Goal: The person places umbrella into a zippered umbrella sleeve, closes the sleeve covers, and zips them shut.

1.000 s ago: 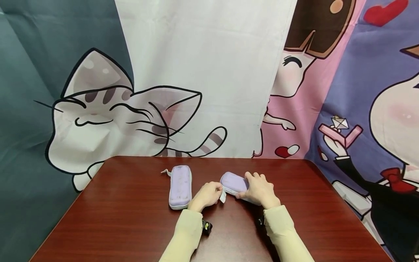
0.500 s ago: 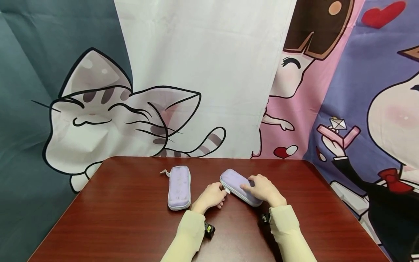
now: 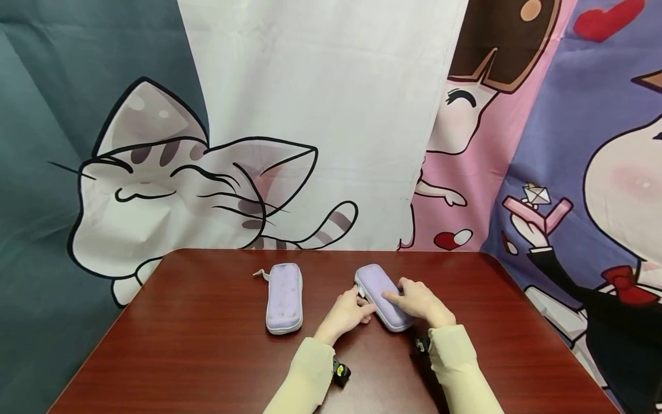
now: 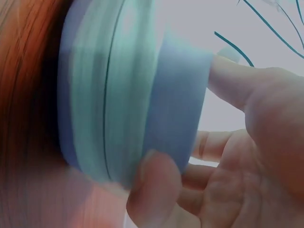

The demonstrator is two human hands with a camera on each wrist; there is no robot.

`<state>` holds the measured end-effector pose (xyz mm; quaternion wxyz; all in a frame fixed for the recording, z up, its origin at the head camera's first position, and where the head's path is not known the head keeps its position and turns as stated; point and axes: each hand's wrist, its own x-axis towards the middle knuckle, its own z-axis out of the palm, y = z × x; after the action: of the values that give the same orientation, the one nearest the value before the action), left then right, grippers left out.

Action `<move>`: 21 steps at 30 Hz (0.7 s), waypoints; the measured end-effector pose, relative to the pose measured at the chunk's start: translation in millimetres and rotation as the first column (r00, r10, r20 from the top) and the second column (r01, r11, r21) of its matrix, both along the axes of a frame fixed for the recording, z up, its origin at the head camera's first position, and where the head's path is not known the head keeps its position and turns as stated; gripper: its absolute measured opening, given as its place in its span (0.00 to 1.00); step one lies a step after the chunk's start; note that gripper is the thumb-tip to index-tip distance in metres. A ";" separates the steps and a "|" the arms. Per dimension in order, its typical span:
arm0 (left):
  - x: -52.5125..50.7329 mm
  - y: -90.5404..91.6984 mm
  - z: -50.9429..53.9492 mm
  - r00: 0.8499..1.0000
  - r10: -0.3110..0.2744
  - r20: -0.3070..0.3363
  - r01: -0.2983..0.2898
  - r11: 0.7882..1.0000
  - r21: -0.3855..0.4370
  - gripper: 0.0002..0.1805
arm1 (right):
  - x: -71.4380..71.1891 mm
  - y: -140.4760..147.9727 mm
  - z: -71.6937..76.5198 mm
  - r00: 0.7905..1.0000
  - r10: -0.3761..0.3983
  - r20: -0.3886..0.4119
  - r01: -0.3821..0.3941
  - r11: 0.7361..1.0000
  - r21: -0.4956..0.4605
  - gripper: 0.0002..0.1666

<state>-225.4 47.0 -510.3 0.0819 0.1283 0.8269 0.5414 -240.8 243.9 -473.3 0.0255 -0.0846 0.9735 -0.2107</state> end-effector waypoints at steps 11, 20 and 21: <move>1.8 1.6 2.5 0.996 -0.088 0.019 0.089 0.996 -0.013 0.25 | 1.5 -5.5 0.0 1.000 -0.020 0.002 0.020 1.000 0.022 0.30; 0.7 -1.4 6.4 0.992 -0.122 -0.039 0.117 0.986 -0.117 0.27 | 2.0 0.2 -3.0 0.999 -0.042 0.010 0.042 0.999 0.005 0.25; 0.4 -2.5 7.5 0.992 -0.116 -0.051 0.109 0.985 -0.132 0.27 | 2.4 0.8 -3.4 0.999 -0.044 0.010 0.044 0.999 -0.005 0.24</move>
<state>-225.0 44.5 -502.8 0.0962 0.1850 0.8536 0.4774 -238.4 244.6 -476.6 0.0253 -0.0622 0.9745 -0.2143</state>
